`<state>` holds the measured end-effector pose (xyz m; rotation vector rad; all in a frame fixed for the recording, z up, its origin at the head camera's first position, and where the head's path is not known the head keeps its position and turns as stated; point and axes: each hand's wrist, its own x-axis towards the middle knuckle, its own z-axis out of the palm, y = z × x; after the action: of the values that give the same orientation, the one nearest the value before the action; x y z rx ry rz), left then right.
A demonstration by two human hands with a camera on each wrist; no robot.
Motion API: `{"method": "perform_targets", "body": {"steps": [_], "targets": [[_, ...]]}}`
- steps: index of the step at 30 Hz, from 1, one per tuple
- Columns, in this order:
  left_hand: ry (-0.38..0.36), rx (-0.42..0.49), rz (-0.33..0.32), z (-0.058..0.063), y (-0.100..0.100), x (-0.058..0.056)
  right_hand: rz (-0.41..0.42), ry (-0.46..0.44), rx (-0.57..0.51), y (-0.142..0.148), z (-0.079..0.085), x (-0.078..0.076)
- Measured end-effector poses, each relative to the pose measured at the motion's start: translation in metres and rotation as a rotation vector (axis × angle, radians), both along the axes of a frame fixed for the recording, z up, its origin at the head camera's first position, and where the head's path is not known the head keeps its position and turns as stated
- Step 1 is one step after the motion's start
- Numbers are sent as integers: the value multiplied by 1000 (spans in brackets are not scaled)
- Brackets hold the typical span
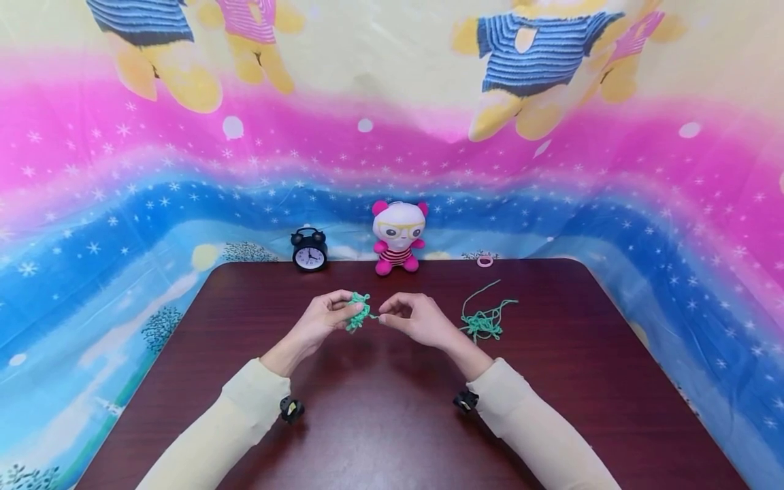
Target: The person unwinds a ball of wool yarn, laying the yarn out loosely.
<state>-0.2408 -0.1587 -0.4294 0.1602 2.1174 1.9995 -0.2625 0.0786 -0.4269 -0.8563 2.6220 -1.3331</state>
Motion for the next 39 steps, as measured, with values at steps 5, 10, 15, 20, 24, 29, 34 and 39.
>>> {"method": "perform_targets", "body": {"steps": [5,10,15,20,24,29,34,39], "targets": [[13,-4,-9,-2,1,-1,12,0,4,-5,-1,0],[13,-2,-19,-2,2,0,17,-9,10,-9,-1,1],[15,-2,-22,-2,3,0,17,20,19,-11,-3,2],[13,20,-30,-2,3,1,-2,75,44,-12,-4,2],[-6,85,-47,0,3,1,-18,81,70,-8,-4,1],[-5,140,-47,2,-2,1,-61,57,91,3,-3,-2],[-6,146,19,1,-6,0,-119,14,82,19,1,-7],[-21,156,73,1,-9,0,-174,36,78,38,4,-12]]}}
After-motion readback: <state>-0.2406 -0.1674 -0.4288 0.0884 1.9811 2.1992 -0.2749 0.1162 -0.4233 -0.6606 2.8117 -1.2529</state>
